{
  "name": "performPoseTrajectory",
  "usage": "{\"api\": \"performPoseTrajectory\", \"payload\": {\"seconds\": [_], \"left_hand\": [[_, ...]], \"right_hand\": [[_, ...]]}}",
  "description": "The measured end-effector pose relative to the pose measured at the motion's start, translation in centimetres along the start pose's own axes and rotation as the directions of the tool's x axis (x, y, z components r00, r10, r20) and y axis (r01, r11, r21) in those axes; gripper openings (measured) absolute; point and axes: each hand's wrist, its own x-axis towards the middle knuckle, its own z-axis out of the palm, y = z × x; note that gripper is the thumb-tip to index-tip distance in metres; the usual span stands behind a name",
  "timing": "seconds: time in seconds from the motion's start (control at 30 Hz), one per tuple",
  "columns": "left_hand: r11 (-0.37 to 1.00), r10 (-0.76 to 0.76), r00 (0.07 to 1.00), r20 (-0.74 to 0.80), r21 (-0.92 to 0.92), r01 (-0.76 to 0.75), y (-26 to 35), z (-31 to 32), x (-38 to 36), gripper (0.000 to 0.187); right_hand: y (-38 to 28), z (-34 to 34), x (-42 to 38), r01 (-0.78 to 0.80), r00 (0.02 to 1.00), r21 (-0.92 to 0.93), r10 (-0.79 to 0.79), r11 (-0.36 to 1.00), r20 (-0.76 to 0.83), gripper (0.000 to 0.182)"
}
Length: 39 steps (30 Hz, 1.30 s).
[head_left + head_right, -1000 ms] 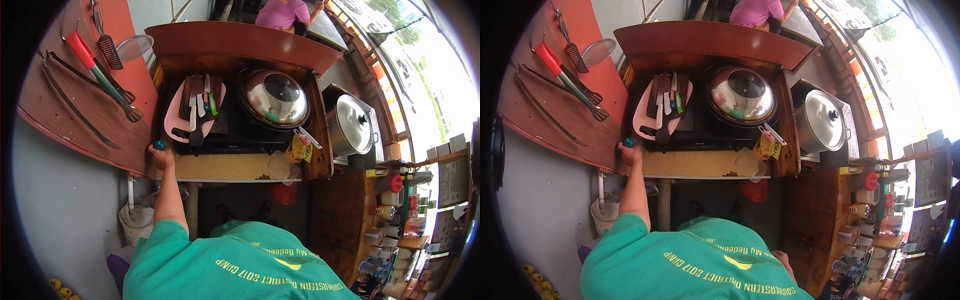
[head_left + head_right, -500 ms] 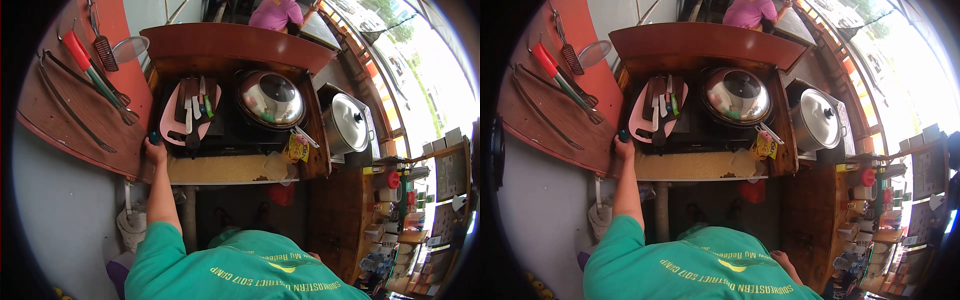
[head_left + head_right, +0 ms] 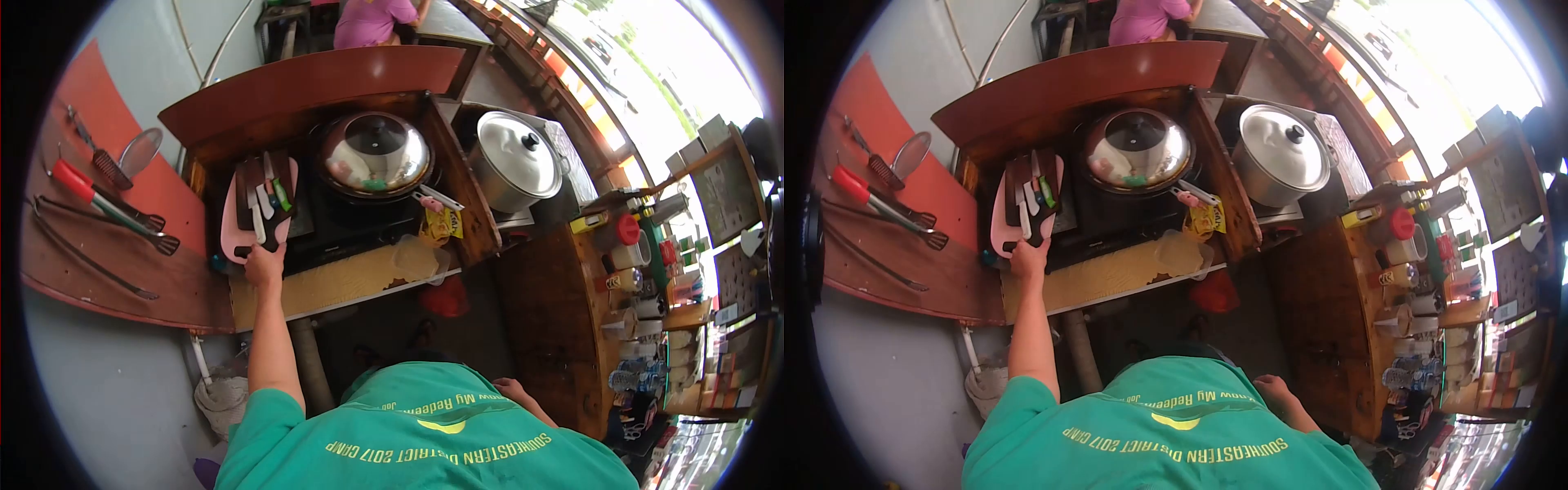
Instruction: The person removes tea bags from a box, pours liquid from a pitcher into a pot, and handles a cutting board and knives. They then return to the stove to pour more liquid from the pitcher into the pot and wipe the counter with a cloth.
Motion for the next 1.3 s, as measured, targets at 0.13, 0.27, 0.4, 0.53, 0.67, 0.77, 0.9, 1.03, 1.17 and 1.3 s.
{"api": "performPoseTrajectory", "payload": {"seconds": [0.13, 0.27, 0.4, 0.53, 0.67, 0.77, 0.9, 1.03, 1.17, 1.3], "left_hand": [[0.998, -0.057, 0.994, 0.092, 0.030, 0.054, 1.0, -0.4, 0.9, 0.055], [0.995, -0.089, 0.989, 0.119, 0.062, 0.082, 1.4, -1.0, 1.2, 0.053], [0.989, -0.141, 0.986, 0.087, 0.058, 0.137, 1.9, -1.5, 0.6, 0.053], [0.973, -0.215, 0.972, 0.097, 0.100, 0.206, 2.2, -0.6, 0.7, 0.050], [0.949, -0.290, 0.954, 0.075, 0.150, 0.277, 1.1, 0.5, 1.6, 0.057], [0.943, -0.315, 0.949, 0.029, 0.128, 0.309, 1.3, -0.1, 1.3, 0.053], [0.939, -0.343, 0.939, 0.025, 0.025, 0.342, 0.5, 0.0, 1.7, 0.042], [0.945, -0.324, 0.943, -0.081, -0.083, 0.317, 0.5, 0.0, 1.2, 0.040], [0.959, -0.285, 0.935, -0.212, -0.067, 0.277, -0.8, 1.5, 0.7, 0.039], [0.977, -0.206, 0.930, -0.305, -0.111, 0.180, -2.5, 3.2, -0.6, 0.039]], "right_hand": [[1.6, -0.3, 1.4, 0.007, 1.000, 0.070, -0.006, 0.998, -0.016, 0.038], [5.3, -1.0, 3.7, 0.007, 1.000, 0.004, -0.007, 1.000, 0.017, 0.037], [14.8, -1.0, 9.4, 0.004, 0.998, 0.145, -0.013, 0.989, 0.066, 0.039], [20.4, -1.3, 12.4, -0.027, 1.000, 0.036, 0.027, 0.999, -0.005, 0.040], [18.7, -4.9, 12.4, -0.018, 1.000, 0.071, 0.018, 0.997, -0.003, 0.039], [17.2, -7.6, 12.1, -0.019, 1.000, 0.110, 0.019, 0.994, 0.001, 0.038], [14.3, -10.7, 12.2, -0.038, 0.999, 0.114, 0.042, 0.993, -0.031, 0.036], [12.9, -13.1, 13.0, 0.016, 1.000, 0.163, -0.014, 0.987, -0.018, 0.035], [14.2, -14.8, 15.6, 0.046, 0.999, 0.069, -0.045, 0.997, -0.005, 0.036], [12.6, -17.6, 15.9, 0.066, 0.998, 0.067, -0.065, 0.996, -0.008, 0.034]]}}
